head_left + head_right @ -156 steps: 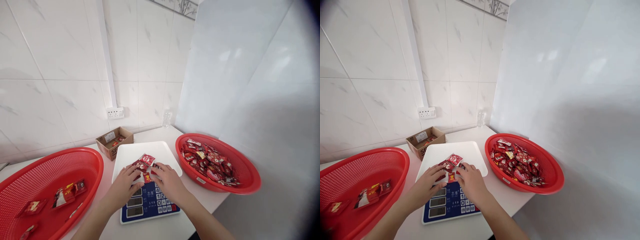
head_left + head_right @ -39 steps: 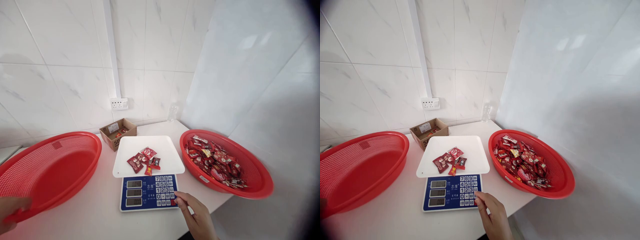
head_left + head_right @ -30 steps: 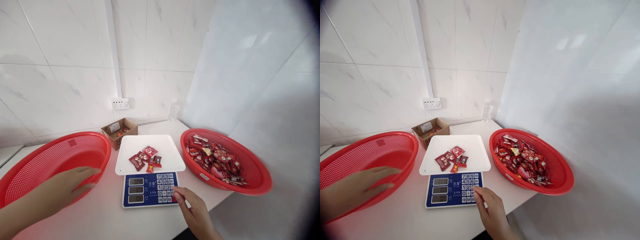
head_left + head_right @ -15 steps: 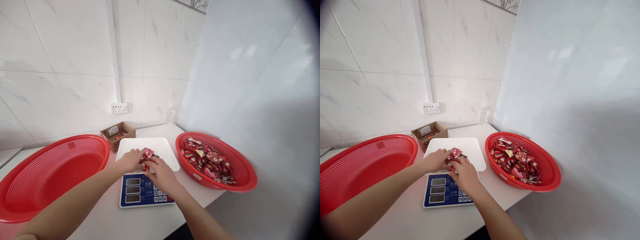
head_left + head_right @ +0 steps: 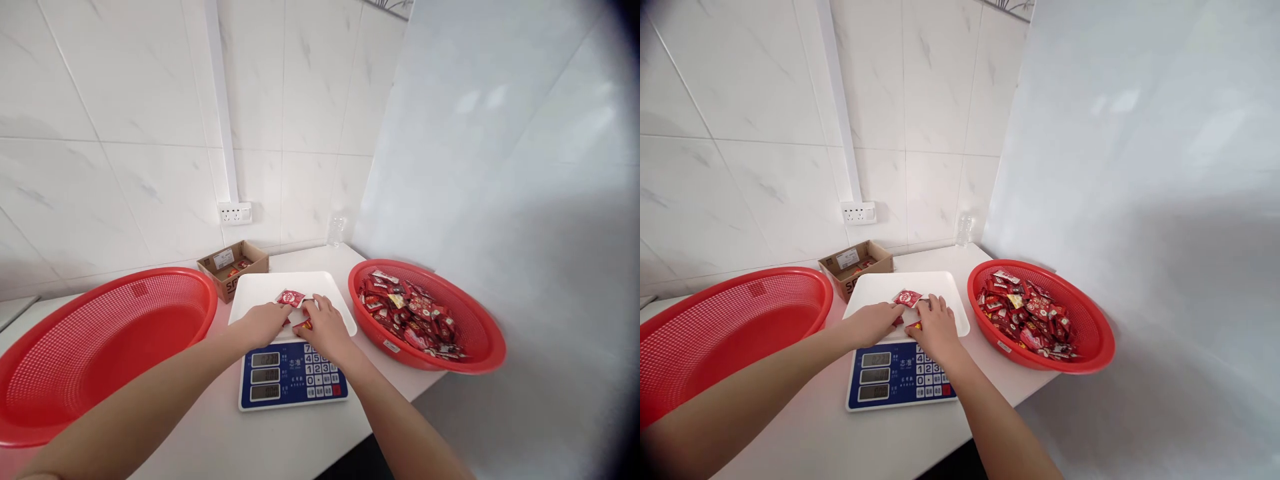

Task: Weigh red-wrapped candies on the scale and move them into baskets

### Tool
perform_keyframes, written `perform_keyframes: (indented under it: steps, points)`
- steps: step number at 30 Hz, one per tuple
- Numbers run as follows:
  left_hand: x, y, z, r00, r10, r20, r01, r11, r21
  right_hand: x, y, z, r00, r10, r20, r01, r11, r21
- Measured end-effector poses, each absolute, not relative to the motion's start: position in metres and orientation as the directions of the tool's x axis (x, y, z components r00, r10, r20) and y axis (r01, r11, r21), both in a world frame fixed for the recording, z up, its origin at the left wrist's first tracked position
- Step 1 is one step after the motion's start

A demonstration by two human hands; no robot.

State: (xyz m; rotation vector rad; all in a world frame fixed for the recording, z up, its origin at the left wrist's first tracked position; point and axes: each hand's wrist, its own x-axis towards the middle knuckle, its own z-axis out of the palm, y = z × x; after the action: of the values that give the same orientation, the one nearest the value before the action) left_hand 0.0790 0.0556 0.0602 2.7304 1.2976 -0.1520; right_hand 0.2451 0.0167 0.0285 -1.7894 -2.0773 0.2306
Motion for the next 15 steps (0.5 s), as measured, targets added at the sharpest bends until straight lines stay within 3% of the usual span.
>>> perform_keyframes:
  steps: [8, 15]
  points:
    - [0.072, 0.055, 0.058, 0.652, 0.75, -0.111, 0.757, -0.652, 0.034, 0.252, 0.029, 0.03, -0.13, 0.983, 0.13, 0.897, 0.173, -0.407]
    - [0.038, 0.063, 0.084, 0.503, 0.864, 0.002, 0.857, -0.499, 0.132, 0.264, 0.034, 0.026, -0.109, 0.986, 0.129, 0.867, 0.158, -0.473]
